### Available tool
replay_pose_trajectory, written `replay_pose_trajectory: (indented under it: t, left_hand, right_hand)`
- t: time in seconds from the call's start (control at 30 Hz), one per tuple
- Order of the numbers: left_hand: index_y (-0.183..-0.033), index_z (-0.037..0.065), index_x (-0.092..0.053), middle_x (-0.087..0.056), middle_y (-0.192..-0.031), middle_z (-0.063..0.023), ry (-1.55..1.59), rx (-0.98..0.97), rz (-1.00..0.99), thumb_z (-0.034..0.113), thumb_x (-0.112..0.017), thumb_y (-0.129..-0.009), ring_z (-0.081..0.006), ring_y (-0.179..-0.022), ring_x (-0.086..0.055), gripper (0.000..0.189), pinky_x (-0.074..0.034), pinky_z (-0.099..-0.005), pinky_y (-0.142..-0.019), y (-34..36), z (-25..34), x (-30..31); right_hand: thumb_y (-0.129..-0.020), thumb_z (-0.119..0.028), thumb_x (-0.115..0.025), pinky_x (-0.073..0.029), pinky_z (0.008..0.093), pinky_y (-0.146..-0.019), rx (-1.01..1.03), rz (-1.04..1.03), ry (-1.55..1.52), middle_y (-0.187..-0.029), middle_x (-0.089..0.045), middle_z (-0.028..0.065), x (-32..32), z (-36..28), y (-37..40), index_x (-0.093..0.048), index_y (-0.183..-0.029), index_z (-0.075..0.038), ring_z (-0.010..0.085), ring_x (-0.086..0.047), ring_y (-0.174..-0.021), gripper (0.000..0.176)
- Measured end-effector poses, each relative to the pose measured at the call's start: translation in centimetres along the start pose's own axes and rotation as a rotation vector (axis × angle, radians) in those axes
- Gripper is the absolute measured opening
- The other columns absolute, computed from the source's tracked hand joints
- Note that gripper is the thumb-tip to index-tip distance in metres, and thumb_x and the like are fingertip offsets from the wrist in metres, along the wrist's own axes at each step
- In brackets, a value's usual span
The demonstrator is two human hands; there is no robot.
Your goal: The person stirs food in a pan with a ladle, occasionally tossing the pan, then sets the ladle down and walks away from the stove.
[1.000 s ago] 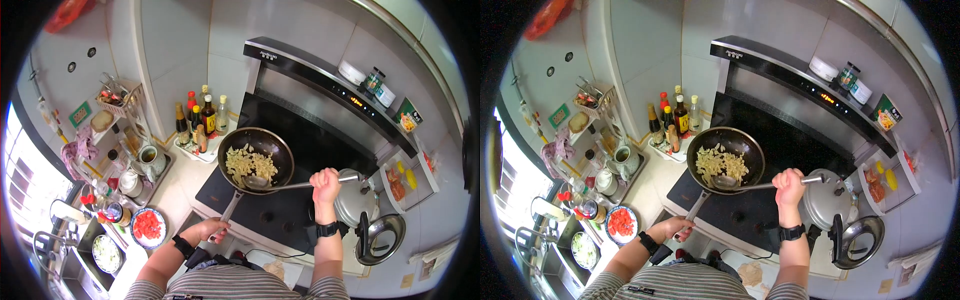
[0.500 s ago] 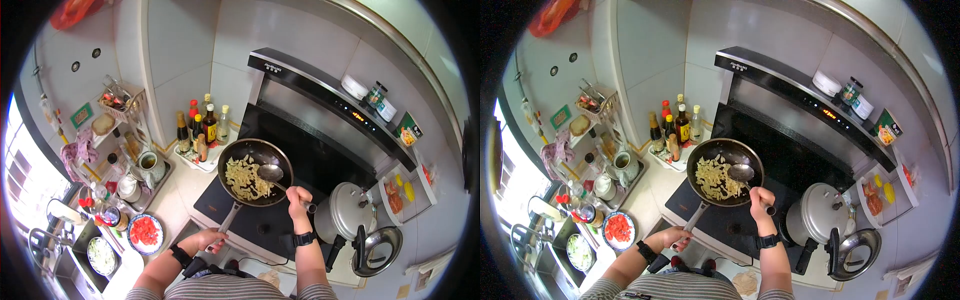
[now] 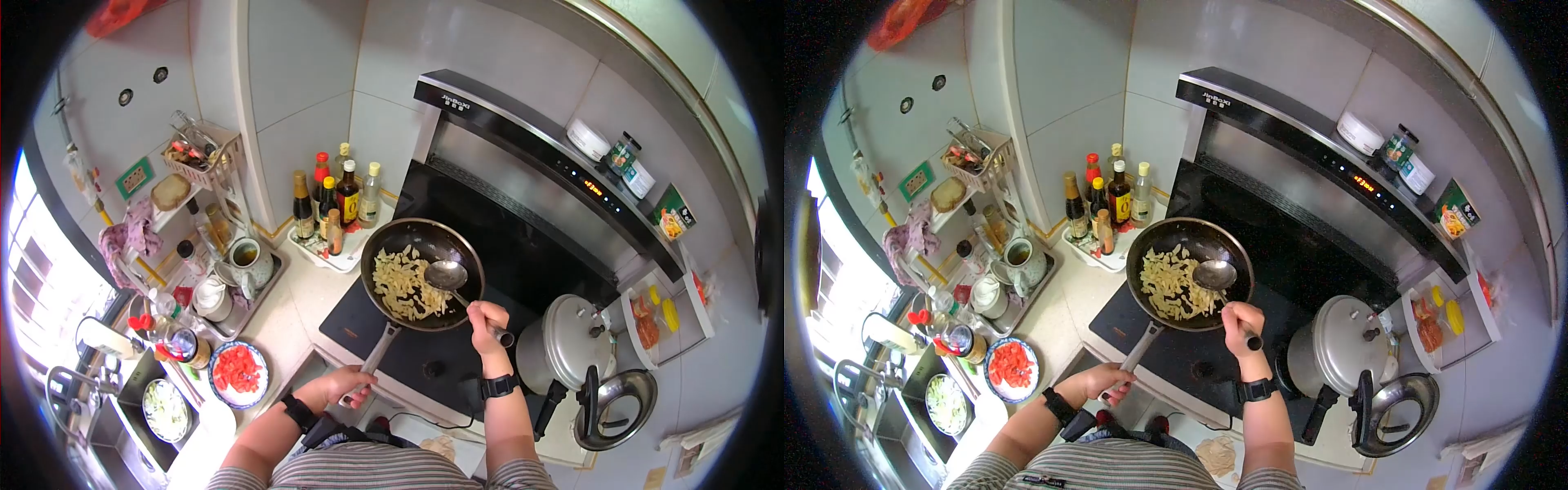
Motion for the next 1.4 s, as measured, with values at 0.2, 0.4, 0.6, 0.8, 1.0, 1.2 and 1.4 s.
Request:
replay_pose_trajectory:
  t: [0.2,0.4,0.6,0.8,1.0,1.2,1.4]
  left_hand:
    - [-0.081,0.006,-0.039,-0.041,-0.059,-0.0034,0.015,0.002,-0.037,0.012,-0.053,-0.079,-0.0096,-0.04,-0.035,0.015,-0.03,-0.0249,-0.034,-0.7,-0.2,0.4]
    - [-0.081,0.006,-0.039,-0.041,-0.059,-0.0033,0.015,-0.012,-0.05,0.012,-0.053,-0.08,-0.0095,-0.04,-0.034,0.015,-0.029,-0.0252,-0.034,-0.7,-0.3,0.5]
    - [-0.082,0.006,-0.038,-0.04,-0.058,-0.0032,0.025,0.001,-0.031,0.012,-0.052,-0.08,-0.0093,-0.04,-0.034,0.015,-0.028,-0.025,-0.034,-0.4,-0.3,0.4]
    - [-0.081,0.006,-0.038,-0.04,-0.058,-0.0029,0.012,-0.006,-0.028,0.012,-0.052,-0.081,-0.0091,-0.039,-0.034,0.015,-0.028,-0.0245,-0.034,-0.2,-0.2,0.2]
    - [-0.077,0.006,-0.039,-0.04,-0.057,-0.0026,0.013,-0.004,-0.034,0.013,-0.051,-0.081,-0.0091,-0.039,-0.034,0.015,-0.029,-0.0247,-0.033,-0.4,-0.2,0.2]
    - [-0.078,0.007,-0.04,-0.041,-0.058,-0.002,-0.03,-0.02,-0.029,0.015,-0.052,-0.08,-0.009,-0.04,-0.035,0.015,-0.03,-0.0249,-0.033,-0.7,-0.5,0.5]
    - [-0.077,0.006,-0.04,-0.041,-0.059,-0.0019,-0.037,-0.029,-0.018,0.017,-0.053,-0.08,-0.0094,-0.04,-0.035,0.016,-0.031,-0.0244,-0.033,-0.7,-0.2,0.6]
  right_hand:
    - [-0.077,-0.004,-0.045,-0.025,0.0236,-0.041,-0.194,0.536,-0.747,-0.047,-0.031,-0.0012,3.9,0.9,-3.9,-0.025,-0.052,-0.013,0.0099,-0.029,-0.042,0.033]
    - [-0.075,-0.001,-0.041,-0.019,0.0253,-0.04,-0.181,0.22,-0.713,-0.044,-0.022,-0.0014,-1.5,0.5,-2.9,-0.021,-0.051,-0.01,0.0088,-0.02,-0.039,0.032]
    - [-0.077,0.003,-0.042,-0.02,0.0242,-0.04,-0.187,0.076,-0.479,-0.043,-0.027,-0.0011,-1.1,1.2,-3.1,-0.024,-0.049,-0.008,0.0074,-0.024,-0.039,0.035]
    - [-0.077,0.001,-0.047,-0.022,0.022,-0.042,-0.236,0.023,-0.515,-0.047,-0.032,-0.0025,-1.2,1.1,-4.3,-0.029,-0.049,-0.005,0.0052,-0.03,-0.044,0.034]
    - [-0.075,0.001,-0.047,-0.023,0.0217,-0.041,-0.23,-0.055,-0.435,-0.045,-0.033,-0.0009,-1.7,0.9,-4.9,-0.03,-0.048,-0.005,0.0065,-0.03,-0.041,0.033]
    - [-0.075,-0.003,-0.052,-0.033,0.0248,-0.048,-0.216,0.007,-0.192,-0.053,-0.046,0.0017,-1.9,1.1,-4.5,-0.05,-0.062,0.001,0.0087,-0.043,-0.051,0.013]
    - [-0.077,-0.004,-0.044,-0.018,0.0247,-0.038,-0.261,0.415,-0.836,-0.043,-0.021,-0.0027,-1.7,1.0,-5.2,-0.021,-0.052,-0.013,0.0074,-0.018,-0.036,0.035]
Point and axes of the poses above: each hand's wrist, its own y-axis away from the middle knuckle, its own x-axis out of the back of the hand, z = x × y, the point moved 4 cm from there along -y, towards the middle knuckle
